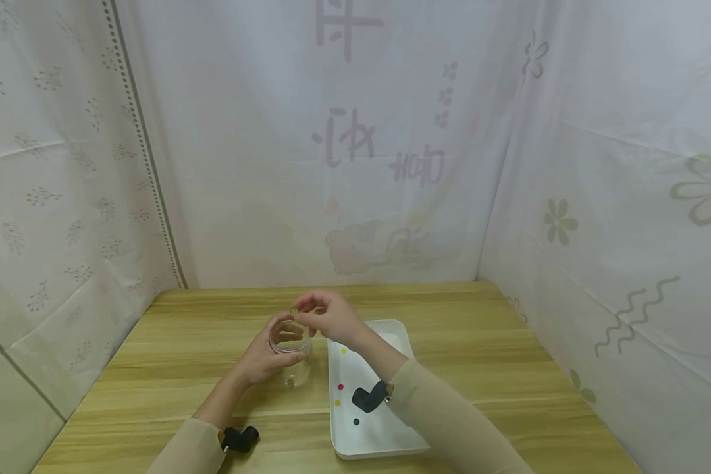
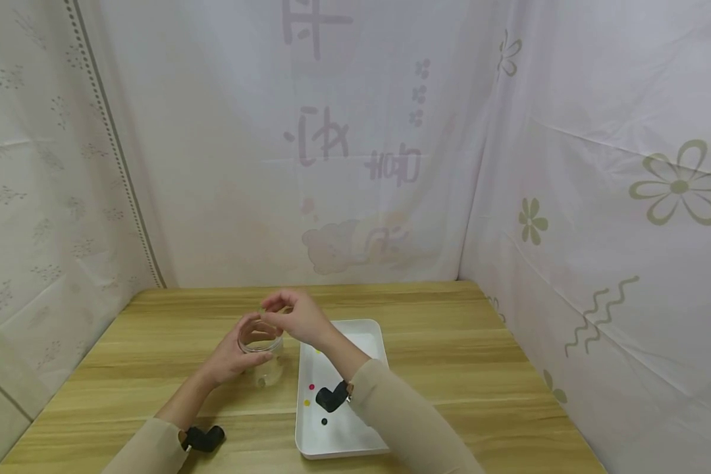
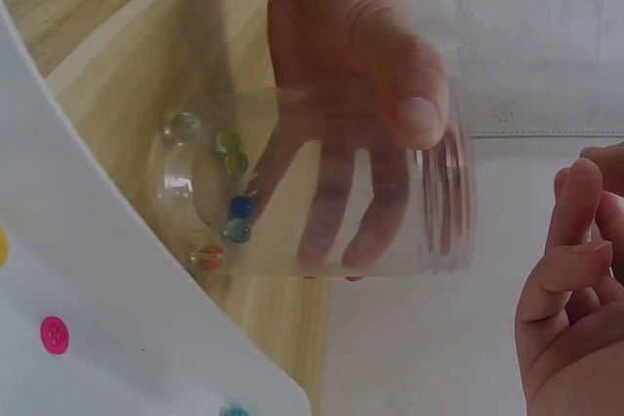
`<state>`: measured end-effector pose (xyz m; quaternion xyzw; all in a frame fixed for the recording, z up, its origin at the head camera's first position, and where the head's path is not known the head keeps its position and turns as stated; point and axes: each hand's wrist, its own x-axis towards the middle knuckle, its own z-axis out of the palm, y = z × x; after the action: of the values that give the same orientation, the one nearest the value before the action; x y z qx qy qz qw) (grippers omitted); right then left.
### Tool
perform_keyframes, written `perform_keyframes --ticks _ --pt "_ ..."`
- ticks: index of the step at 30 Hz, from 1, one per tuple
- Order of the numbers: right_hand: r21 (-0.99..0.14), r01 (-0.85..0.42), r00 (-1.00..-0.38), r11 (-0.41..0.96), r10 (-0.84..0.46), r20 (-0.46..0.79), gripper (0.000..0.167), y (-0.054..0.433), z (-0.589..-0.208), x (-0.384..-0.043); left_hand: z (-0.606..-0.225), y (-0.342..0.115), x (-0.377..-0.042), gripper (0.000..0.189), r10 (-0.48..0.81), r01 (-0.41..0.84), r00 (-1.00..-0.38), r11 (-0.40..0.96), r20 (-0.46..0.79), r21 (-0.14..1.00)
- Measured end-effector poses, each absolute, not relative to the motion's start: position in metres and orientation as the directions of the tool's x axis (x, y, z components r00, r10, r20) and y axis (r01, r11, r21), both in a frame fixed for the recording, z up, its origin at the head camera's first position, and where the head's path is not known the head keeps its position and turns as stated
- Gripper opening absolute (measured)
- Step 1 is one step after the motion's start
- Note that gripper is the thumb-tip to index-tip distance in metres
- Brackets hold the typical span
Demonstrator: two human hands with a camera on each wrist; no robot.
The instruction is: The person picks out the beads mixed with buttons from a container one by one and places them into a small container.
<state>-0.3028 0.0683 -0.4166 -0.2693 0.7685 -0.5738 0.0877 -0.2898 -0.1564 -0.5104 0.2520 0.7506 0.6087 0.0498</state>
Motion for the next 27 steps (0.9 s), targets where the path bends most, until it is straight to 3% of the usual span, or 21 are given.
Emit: perform_keyframes --ticks 27 --pt "-0.901 -0.344 -0.837 0.263 -0.521 0.168 0.02 0.062 -0.427 -0.292 -0.512 -0.155 -0.291 0.073 0.434 0.355 -0.862 0.145 0.263 0.924"
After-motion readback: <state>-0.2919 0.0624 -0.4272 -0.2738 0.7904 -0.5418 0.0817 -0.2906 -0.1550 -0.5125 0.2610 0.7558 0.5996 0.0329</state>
